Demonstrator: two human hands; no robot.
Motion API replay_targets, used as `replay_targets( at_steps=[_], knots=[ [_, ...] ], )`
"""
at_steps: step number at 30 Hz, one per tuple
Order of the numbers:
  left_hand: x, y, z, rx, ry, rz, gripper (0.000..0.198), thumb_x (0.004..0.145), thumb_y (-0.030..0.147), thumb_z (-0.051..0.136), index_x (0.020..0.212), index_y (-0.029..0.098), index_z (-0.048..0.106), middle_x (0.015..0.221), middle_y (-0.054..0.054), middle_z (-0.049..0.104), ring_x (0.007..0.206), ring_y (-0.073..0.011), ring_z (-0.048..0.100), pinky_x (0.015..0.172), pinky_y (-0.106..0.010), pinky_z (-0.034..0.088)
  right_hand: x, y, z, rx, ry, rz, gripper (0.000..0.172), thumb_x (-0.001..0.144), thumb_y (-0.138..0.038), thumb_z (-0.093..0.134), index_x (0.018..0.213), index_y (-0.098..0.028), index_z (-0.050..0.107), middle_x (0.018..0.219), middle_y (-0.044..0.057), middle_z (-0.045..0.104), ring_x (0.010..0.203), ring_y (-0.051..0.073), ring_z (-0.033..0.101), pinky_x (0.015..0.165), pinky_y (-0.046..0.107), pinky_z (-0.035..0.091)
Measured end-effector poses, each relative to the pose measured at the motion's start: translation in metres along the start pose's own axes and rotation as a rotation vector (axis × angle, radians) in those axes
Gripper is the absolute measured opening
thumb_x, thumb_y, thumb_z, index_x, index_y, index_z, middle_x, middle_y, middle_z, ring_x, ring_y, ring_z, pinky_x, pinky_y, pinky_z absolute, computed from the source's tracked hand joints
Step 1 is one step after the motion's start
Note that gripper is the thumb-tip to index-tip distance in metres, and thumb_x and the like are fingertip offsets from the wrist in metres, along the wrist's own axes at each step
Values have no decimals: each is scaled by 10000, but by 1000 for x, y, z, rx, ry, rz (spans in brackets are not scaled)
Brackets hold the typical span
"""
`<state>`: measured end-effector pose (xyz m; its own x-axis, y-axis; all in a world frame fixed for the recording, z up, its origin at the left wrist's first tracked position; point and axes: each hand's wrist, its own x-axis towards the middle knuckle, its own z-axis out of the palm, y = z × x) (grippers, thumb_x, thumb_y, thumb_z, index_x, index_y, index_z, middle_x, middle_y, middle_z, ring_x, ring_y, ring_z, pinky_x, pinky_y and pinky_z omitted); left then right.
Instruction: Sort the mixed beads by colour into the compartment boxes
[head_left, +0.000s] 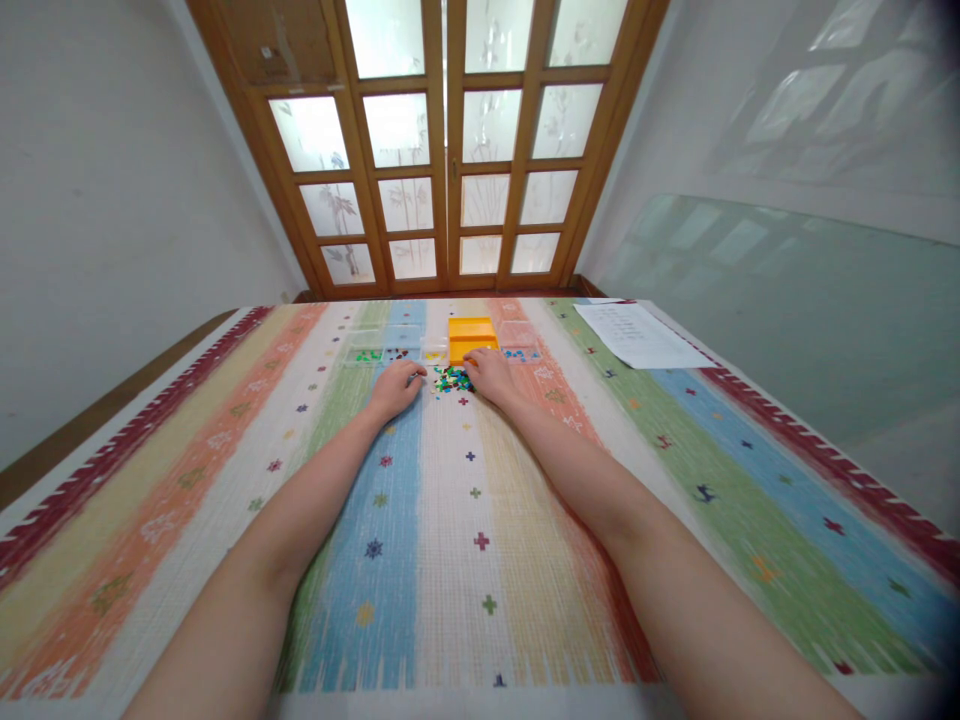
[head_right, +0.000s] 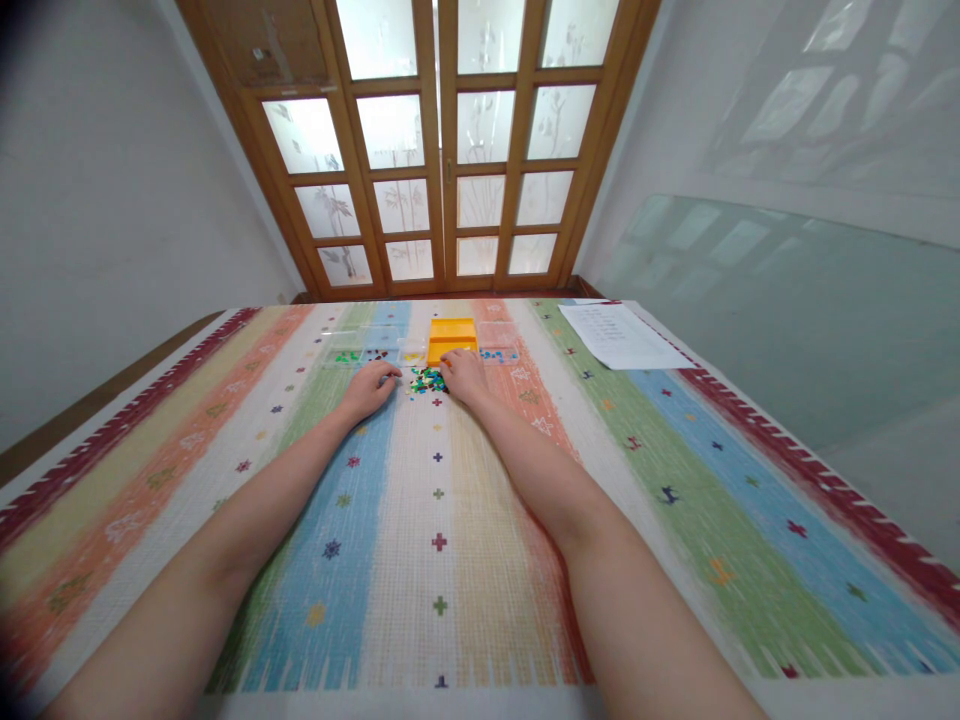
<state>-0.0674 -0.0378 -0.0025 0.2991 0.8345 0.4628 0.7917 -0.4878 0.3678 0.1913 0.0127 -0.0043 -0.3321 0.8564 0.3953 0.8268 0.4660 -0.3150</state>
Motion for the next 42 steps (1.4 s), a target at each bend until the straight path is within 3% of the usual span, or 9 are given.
replay_targets(
  at_steps=[13,20,27,31,36,42],
  knots=[
    [0,-4,-1,-4,70,-50,257,939,195,521,1068,228,741,1098,-71,747,1106,-255,654,1028,-407,495,0,0,1,-3,2,2,306,1033,-255,499,1139,-183,777,1160,120,752,1114,249,641,1007,346,437],
    [1,-3,-7,-75,193,-109,262,952,188,495,1041,219,739,1142,-83,745,1154,-254,659,1063,-410,488,0,2,2,-13,3,10,313,1046,-286,487,1104,-186,778,1139,121,751,1085,251,644,972,348,437],
    [2,-10,-14,-174,332,-278,265,916,189,506,1024,211,748,1113,-76,759,1061,-244,675,998,-384,505,1,1,2,-27,5,5,303,1035,-278,502,1118,-192,781,1160,120,747,1085,250,642,980,351,439],
    [3,-24,-13,-267,447,-436,302,890,209,503,1049,209,760,1009,-64,760,912,-232,677,877,-359,524,0,1,2,-20,9,9,309,1042,-292,502,1124,-186,780,1153,125,751,1085,253,643,978,351,440],
    [4,-58,-7,-477,536,-592,325,806,237,510,1021,191,749,809,-35,699,754,-200,653,749,-313,514,0,1,3,1,17,2,306,1051,-294,503,1147,-188,773,1185,118,746,1107,249,642,991,351,432],
    [6,-80,-5,-694,628,-679,331,727,279,503,979,195,701,838,-35,681,707,-164,622,665,-266,506,1,2,4,-6,15,13,305,1046,-293,512,1170,-192,772,1194,119,747,1135,259,643,1008,360,432]
  ],
)
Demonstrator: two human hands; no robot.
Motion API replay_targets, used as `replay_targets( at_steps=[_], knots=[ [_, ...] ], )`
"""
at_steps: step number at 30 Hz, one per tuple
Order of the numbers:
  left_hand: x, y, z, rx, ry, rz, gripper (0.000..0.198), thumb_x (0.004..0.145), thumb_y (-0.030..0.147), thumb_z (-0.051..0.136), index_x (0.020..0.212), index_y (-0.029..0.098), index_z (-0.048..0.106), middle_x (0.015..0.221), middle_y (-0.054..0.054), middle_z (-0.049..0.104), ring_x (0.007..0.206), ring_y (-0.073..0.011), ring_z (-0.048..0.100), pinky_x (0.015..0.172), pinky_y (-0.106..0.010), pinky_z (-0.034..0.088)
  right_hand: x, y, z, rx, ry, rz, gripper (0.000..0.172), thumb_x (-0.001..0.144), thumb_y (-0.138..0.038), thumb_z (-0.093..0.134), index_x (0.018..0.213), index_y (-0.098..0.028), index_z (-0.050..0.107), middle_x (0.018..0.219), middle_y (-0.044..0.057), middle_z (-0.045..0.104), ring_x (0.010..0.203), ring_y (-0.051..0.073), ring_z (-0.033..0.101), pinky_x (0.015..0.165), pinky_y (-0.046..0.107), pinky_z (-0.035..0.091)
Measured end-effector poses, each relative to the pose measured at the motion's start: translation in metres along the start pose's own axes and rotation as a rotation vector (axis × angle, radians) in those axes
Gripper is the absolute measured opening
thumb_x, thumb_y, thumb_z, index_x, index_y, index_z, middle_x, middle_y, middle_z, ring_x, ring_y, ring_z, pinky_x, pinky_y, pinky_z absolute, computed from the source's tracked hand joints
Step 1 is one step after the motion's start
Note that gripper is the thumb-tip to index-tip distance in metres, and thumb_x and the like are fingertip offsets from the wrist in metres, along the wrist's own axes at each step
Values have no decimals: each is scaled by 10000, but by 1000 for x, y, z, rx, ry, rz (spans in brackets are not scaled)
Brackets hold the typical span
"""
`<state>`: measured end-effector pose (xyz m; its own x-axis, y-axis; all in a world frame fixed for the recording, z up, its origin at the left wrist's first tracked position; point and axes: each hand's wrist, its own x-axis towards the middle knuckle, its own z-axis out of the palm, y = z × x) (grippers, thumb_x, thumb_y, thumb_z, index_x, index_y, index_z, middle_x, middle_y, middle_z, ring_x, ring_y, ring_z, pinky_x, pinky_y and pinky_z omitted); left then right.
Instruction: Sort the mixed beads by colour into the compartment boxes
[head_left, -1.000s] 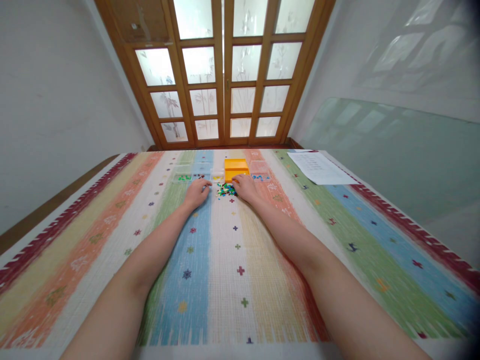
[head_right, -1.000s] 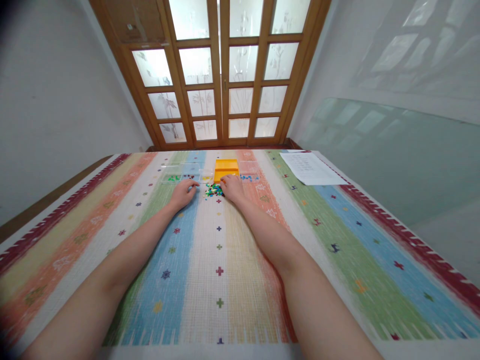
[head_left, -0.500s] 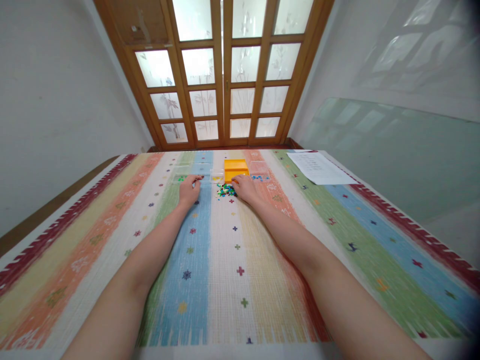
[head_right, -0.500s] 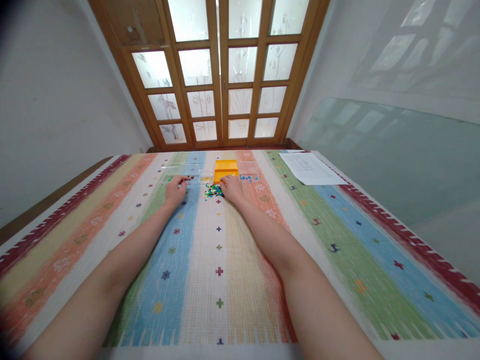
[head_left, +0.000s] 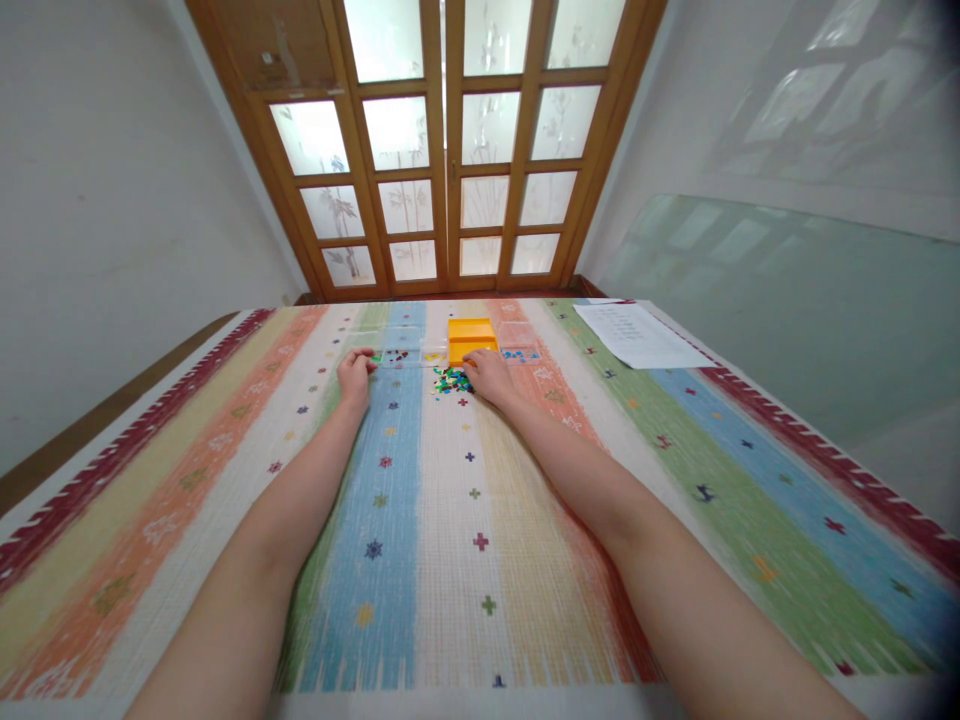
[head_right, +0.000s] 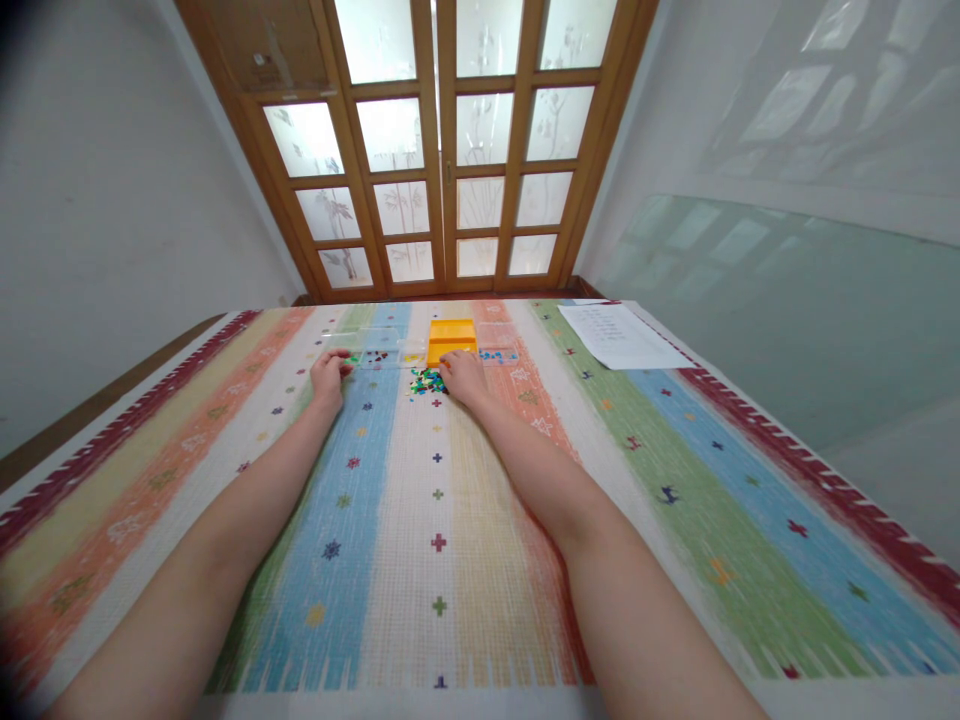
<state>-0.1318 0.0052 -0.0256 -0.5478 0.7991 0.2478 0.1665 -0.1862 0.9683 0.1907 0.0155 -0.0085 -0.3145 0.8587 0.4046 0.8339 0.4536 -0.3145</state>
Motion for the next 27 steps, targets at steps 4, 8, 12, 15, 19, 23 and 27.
replay_targets(
  at_steps=[4,8,12,15,19,23,27],
  knots=[
    [2,1,-1,-6,10,-43,356,736,309,497,1021,195,678,950,-58,700,708,-149,628,640,-254,515,0,1,1,-7,0,-6,309,1045,-291,504,1150,-196,779,1178,116,751,1115,256,649,998,357,438],
    [1,4,-1,-30,-29,-66,443,750,309,512,1148,199,672,1089,-72,714,715,-135,647,655,-255,536,0,0,0,-1,2,-6,315,1047,-294,498,1150,-195,779,1176,123,748,1116,259,645,996,358,439],
    [-1,8,0,-132,-12,-114,512,731,254,538,1222,197,671,1179,-73,716,675,-104,632,664,-249,537,-1,0,-1,4,-5,-9,317,1050,-301,495,1158,-198,775,1186,121,744,1128,258,640,1004,361,437],
    [-2,9,0,-128,-15,-105,485,739,243,540,1199,185,682,1171,-75,719,672,-101,625,666,-244,536,-1,0,-1,5,2,-15,316,1051,-300,495,1155,-193,773,1177,118,745,1122,255,643,1002,357,436],
    [-4,10,1,-31,-39,-57,440,765,250,514,1164,181,687,1113,-71,724,697,-115,637,676,-244,536,-1,-1,-2,2,-5,-11,312,1053,-298,498,1160,-194,772,1185,121,744,1130,258,639,1006,363,429],
    [-7,10,3,73,-69,-13,395,783,255,508,1118,180,705,1071,-68,732,716,-141,649,686,-262,534,-1,-3,-5,12,-8,-36,303,1050,-298,506,1166,-197,767,1208,119,737,1147,262,627,1032,381,412],
    [-10,11,5,131,-118,43,362,804,244,522,1096,186,728,1066,-66,741,745,-171,662,738,-301,546,-3,-9,-8,61,-22,-154,285,1035,-298,535,1195,-223,759,1283,100,717,1199,257,602,1099,406,375]
  ],
)
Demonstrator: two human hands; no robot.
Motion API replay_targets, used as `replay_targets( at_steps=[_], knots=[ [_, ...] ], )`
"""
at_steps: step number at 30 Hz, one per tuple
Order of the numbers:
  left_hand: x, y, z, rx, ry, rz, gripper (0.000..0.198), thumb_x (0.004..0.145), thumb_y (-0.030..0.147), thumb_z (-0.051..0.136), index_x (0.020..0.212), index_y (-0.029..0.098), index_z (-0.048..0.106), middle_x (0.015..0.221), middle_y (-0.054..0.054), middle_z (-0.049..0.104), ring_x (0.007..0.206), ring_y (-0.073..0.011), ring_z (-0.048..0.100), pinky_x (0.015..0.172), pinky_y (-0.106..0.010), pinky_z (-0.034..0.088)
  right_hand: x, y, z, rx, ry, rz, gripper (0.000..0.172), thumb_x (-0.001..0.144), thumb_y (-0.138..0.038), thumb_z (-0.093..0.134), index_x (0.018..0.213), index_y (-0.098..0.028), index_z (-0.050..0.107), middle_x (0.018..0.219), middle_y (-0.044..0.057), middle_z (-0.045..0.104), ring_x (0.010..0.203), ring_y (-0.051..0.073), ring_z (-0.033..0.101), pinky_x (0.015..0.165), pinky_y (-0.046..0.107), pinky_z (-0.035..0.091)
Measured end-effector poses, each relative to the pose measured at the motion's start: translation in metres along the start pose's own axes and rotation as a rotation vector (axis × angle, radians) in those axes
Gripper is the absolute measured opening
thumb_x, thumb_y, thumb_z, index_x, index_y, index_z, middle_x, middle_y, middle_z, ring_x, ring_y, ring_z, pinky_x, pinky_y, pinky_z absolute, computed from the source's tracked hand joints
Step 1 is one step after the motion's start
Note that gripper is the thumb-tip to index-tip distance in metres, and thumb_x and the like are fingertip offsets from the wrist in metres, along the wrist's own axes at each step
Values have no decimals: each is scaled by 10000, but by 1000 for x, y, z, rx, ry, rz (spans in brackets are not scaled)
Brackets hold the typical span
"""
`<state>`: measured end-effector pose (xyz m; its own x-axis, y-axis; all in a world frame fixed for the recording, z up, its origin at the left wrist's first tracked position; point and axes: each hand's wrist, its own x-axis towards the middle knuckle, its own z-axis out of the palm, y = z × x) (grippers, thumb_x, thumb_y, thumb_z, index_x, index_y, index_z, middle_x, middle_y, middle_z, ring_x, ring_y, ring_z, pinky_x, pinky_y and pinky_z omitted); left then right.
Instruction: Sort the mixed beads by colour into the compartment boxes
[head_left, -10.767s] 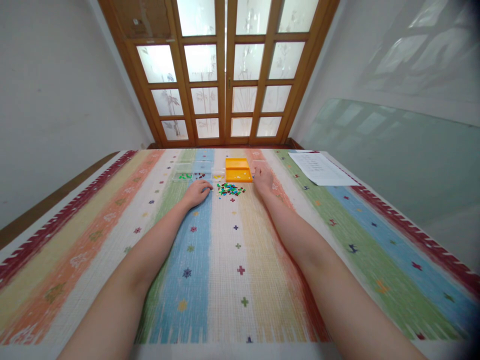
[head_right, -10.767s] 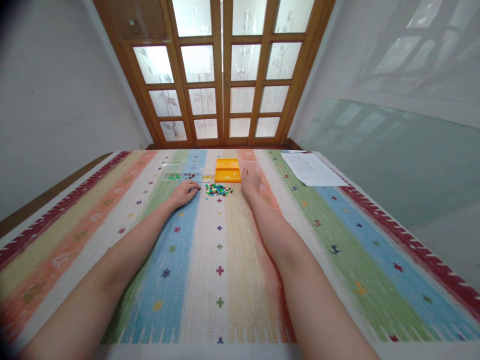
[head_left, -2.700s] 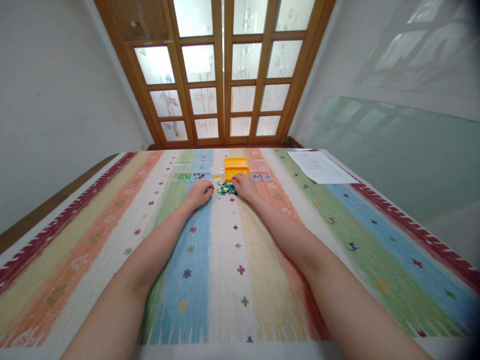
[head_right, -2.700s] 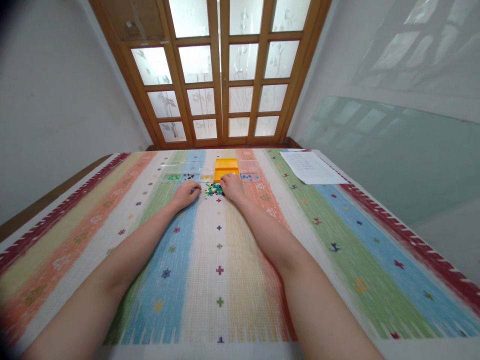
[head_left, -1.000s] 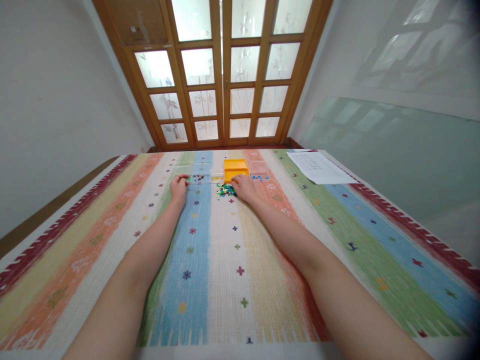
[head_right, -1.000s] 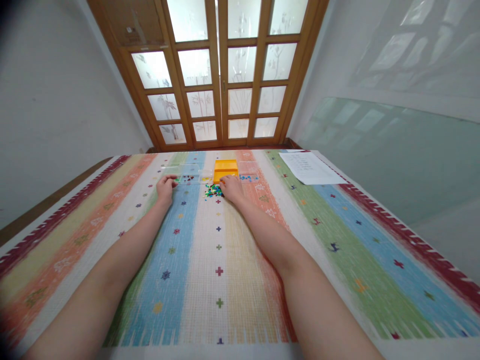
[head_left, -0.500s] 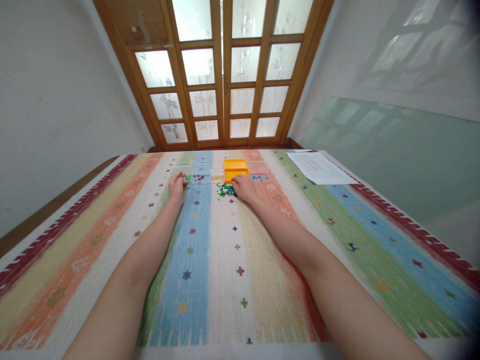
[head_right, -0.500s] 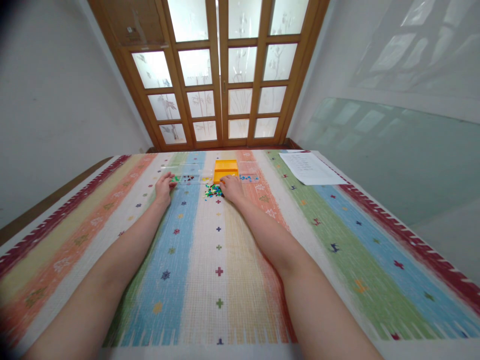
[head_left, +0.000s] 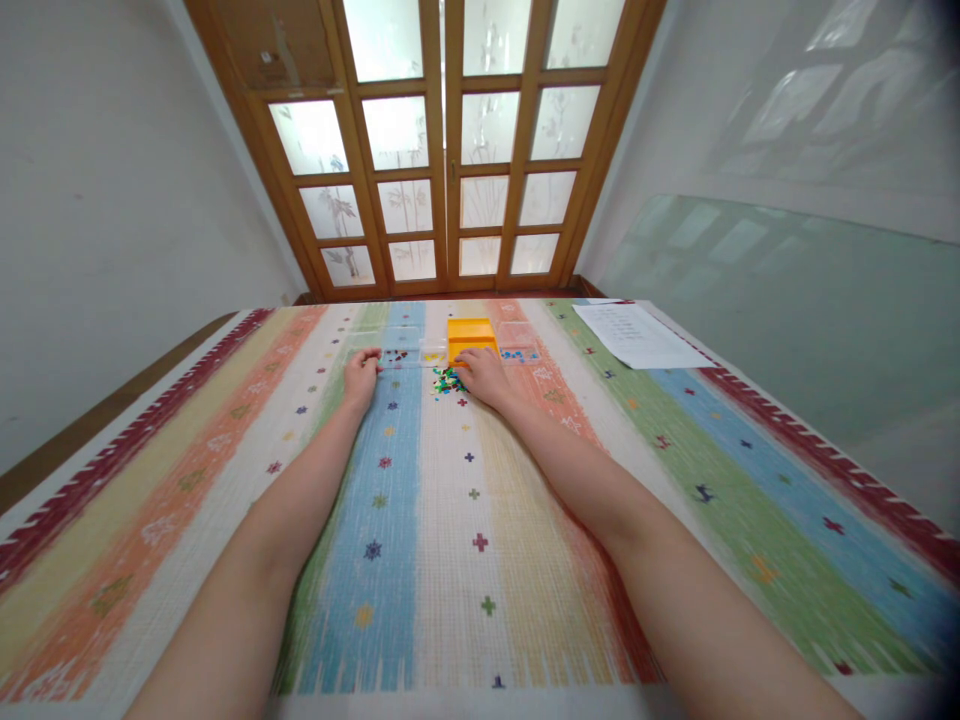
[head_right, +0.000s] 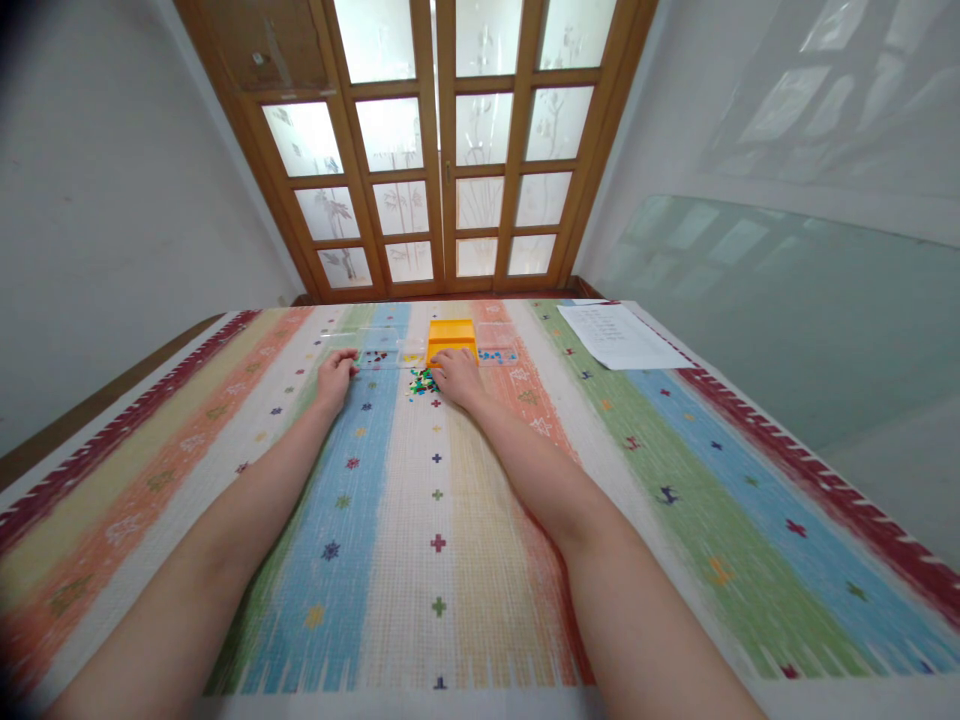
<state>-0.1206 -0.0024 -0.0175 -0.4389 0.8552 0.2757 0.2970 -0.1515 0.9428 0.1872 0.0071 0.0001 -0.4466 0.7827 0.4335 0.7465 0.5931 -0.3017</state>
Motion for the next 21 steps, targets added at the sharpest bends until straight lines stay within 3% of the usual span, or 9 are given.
replay_targets(
  at_steps=[5,11,16,21],
  knots=[
    [-6,3,0,103,-42,57,341,829,232,530,1086,192,751,1029,-62,755,781,-198,673,793,-329,546,-5,-16,-1,79,-92,-224,278,1001,-302,606,1237,-270,749,1412,75,662,1296,255,557,1170,433,329],
    [-13,8,1,290,-123,226,285,862,215,533,1022,216,769,1046,-65,755,894,-224,677,913,-370,526,-8,-30,3,101,-230,-323,282,1003,-252,598,1213,-326,770,1448,51,646,1373,246,529,1197,464,305],
    [-20,12,5,378,-228,370,259,875,188,542,985,220,774,975,-65,730,863,-225,647,921,-394,527,-7,-30,3,117,-208,-365,235,1009,-264,607,1140,-311,797,1404,58,673,1343,245,555,1169,445,351],
    [-24,15,6,440,-292,420,272,912,211,521,1012,209,773,1005,-67,716,851,-209,637,883,-365,527,-5,-31,7,153,-146,-409,159,978,-245,660,1020,-279,809,1252,75,732,1229,257,615,1105,440,414]
  ],
)
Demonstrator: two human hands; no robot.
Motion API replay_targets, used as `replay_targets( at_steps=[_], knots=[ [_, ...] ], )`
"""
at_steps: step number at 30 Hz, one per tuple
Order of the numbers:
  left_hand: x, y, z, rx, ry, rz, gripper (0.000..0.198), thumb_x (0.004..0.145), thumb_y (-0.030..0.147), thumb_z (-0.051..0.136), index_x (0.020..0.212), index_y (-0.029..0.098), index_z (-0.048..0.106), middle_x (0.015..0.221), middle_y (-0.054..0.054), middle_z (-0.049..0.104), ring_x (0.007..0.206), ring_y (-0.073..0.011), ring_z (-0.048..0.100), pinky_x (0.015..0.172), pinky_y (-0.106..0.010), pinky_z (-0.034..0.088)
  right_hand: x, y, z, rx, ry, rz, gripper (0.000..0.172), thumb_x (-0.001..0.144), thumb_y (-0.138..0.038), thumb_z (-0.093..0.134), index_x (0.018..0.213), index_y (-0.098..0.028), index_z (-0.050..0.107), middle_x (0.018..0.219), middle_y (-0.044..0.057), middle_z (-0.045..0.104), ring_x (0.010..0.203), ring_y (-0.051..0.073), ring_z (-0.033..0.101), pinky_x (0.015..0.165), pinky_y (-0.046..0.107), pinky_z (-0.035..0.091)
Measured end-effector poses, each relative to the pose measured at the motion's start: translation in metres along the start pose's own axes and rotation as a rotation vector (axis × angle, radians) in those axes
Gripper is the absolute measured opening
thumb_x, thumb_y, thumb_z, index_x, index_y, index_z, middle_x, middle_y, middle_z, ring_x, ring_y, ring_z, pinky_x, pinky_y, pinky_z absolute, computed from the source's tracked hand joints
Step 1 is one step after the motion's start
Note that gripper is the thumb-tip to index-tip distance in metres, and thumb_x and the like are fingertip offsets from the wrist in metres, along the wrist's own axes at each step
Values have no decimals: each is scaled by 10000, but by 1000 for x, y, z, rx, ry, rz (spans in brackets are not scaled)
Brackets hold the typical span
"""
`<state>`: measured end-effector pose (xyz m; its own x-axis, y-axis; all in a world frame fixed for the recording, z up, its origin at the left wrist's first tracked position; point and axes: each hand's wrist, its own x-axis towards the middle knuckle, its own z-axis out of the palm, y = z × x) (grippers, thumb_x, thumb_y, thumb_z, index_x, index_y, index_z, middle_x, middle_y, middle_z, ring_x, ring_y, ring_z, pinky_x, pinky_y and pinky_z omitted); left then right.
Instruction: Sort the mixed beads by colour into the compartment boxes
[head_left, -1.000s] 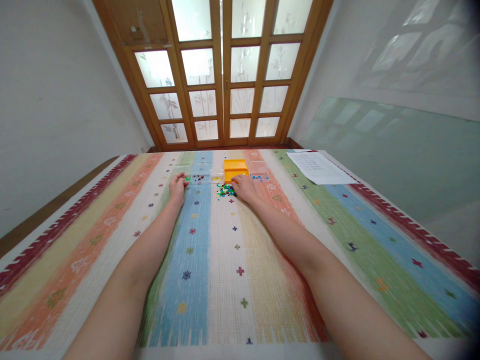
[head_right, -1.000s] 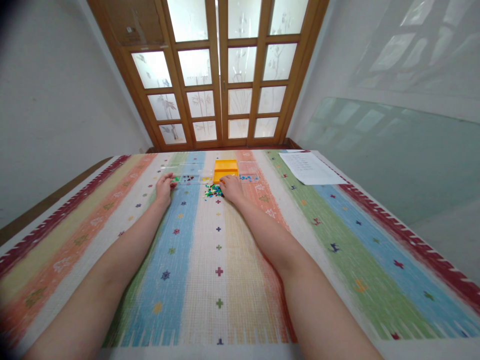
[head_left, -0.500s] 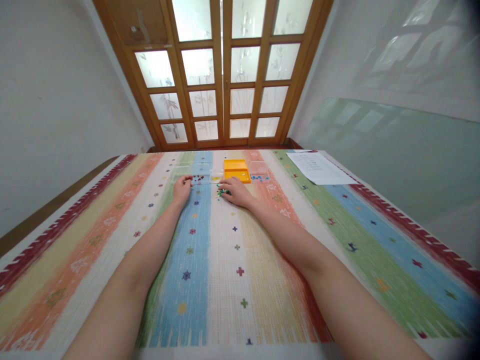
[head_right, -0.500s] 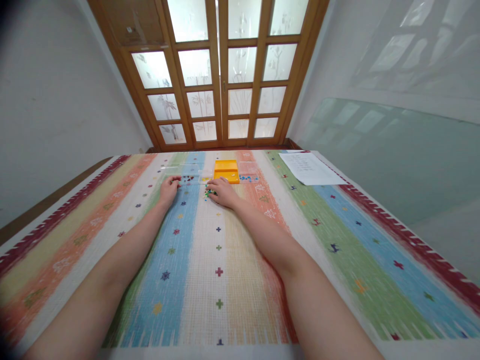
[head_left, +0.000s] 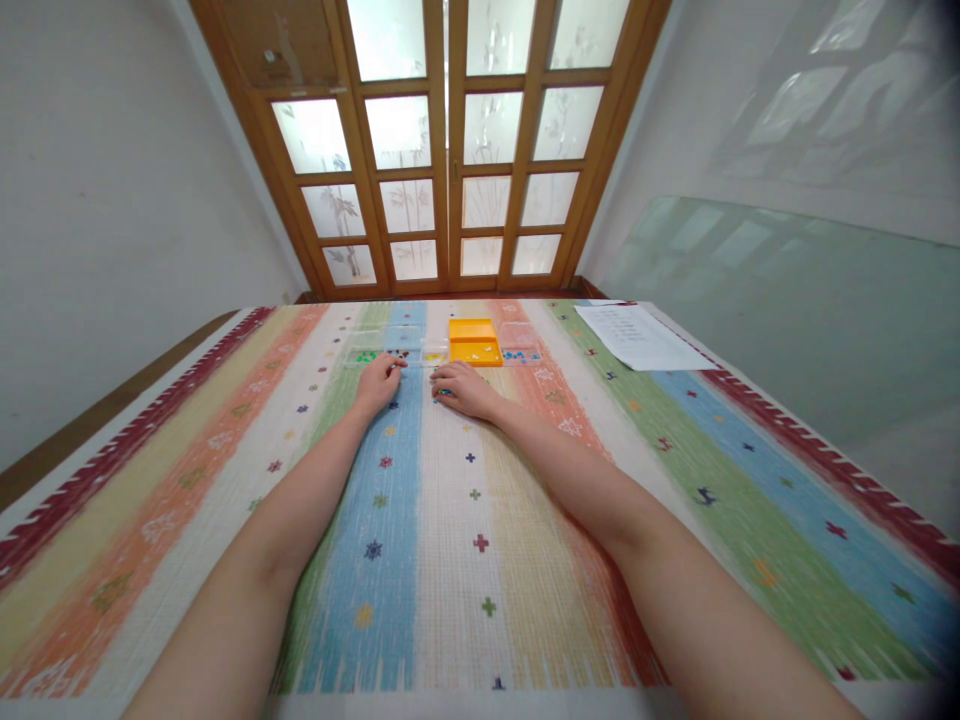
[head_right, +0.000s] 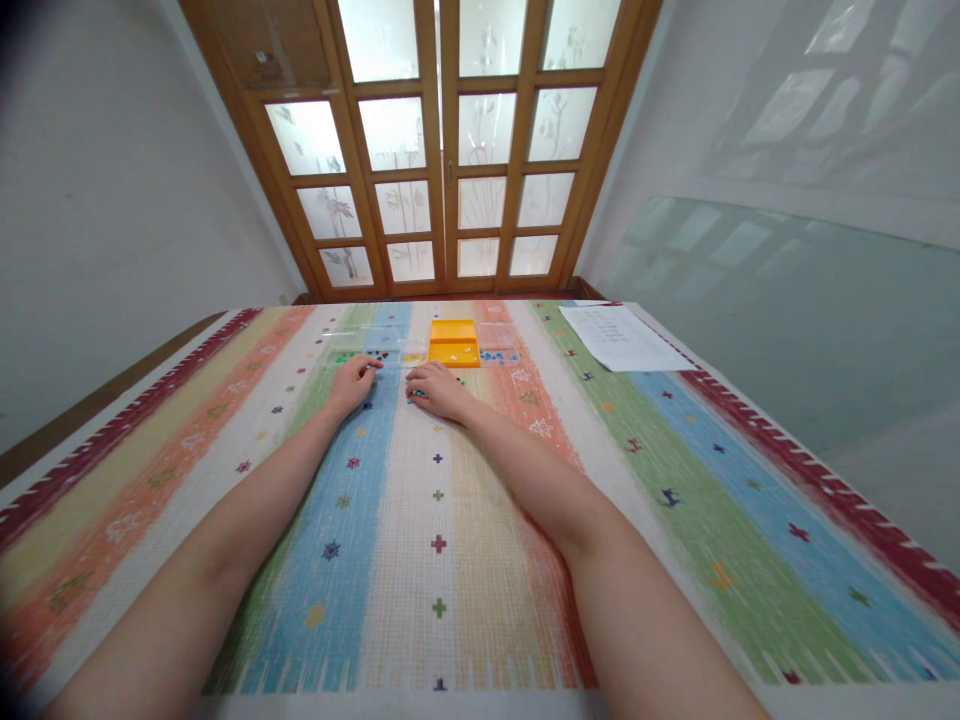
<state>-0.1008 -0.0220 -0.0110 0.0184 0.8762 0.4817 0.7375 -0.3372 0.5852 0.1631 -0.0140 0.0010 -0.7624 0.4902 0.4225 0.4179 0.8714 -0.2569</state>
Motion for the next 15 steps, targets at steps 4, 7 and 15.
replay_targets(
  at_steps=[4,7,15],
  knots=[
    [1,0,-1,54,-39,0,278,928,214,515,1035,198,771,1000,-63,722,860,-201,640,885,-352,524,1,5,5,24,91,-34,116,959,-220,682,996,-241,791,1103,80,757,1095,248,653,1026,411,459],
    [1,0,-1,73,-74,-20,278,935,219,514,1039,199,772,965,-59,735,869,-211,649,876,-355,530,-1,13,5,42,179,85,139,981,-245,649,1033,-229,776,1042,80,761,1016,238,664,963,381,475],
    [-4,7,4,78,-229,100,282,947,234,513,1043,213,777,1077,-55,772,1018,-231,687,973,-373,526,-10,51,-7,206,524,547,201,939,-242,581,1029,-207,756,978,58,770,875,214,678,839,335,512]
  ],
)
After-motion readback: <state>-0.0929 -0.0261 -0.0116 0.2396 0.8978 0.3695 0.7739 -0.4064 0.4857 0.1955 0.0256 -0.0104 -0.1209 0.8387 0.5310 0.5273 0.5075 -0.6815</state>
